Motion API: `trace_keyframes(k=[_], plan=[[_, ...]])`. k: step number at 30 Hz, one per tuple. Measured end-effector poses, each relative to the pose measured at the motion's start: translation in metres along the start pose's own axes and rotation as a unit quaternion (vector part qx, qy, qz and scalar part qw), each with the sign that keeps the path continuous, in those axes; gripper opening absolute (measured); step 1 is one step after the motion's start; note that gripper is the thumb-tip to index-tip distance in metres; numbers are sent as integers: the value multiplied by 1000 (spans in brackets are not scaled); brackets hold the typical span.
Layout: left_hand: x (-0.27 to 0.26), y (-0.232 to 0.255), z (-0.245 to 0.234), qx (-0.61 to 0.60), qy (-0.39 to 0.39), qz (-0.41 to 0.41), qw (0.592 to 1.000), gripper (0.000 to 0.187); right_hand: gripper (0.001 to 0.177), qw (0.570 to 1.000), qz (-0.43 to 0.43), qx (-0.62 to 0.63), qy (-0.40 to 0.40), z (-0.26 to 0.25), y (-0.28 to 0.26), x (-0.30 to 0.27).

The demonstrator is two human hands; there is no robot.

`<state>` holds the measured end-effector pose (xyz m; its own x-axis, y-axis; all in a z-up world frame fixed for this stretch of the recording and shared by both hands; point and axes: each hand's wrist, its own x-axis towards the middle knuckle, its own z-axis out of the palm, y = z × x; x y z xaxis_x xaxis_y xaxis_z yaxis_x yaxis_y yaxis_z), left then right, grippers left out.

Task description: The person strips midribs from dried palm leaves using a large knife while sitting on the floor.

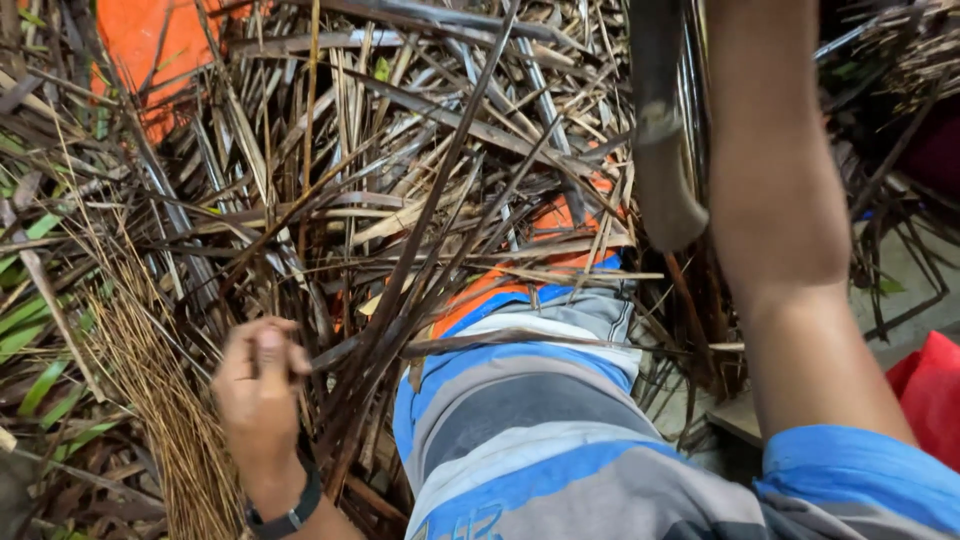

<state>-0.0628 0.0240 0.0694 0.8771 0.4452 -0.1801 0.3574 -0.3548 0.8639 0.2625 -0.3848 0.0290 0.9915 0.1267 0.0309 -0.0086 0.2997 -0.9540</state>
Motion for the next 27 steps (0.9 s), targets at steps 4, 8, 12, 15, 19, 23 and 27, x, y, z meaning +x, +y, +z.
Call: trace_keyframes(k=[4,8,12,15,19,23,27], plan=[[2,-7,38,-33,-154,-6,988,37,43,1000,-1,20,-19,-7,6,1],[13,20,80,20,-282,-60,957,28,51,999,-7,37,-33,-8,2,-3],[40,25,93,129,-179,-108,969,38,59,997,-7,52,-58,-2,2,1],[57,23,95,122,-143,-56,981,42,65,994,-3,65,-93,10,12,20],[66,24,95,87,-115,-62,988,29,69,984,43,77,-153,97,-4,-65],[65,33,92,-92,-34,17,995,23,65,971,115,107,-180,127,28,-90],[67,47,86,-59,-16,51,997,22,66,947,187,132,-225,147,57,-116]])
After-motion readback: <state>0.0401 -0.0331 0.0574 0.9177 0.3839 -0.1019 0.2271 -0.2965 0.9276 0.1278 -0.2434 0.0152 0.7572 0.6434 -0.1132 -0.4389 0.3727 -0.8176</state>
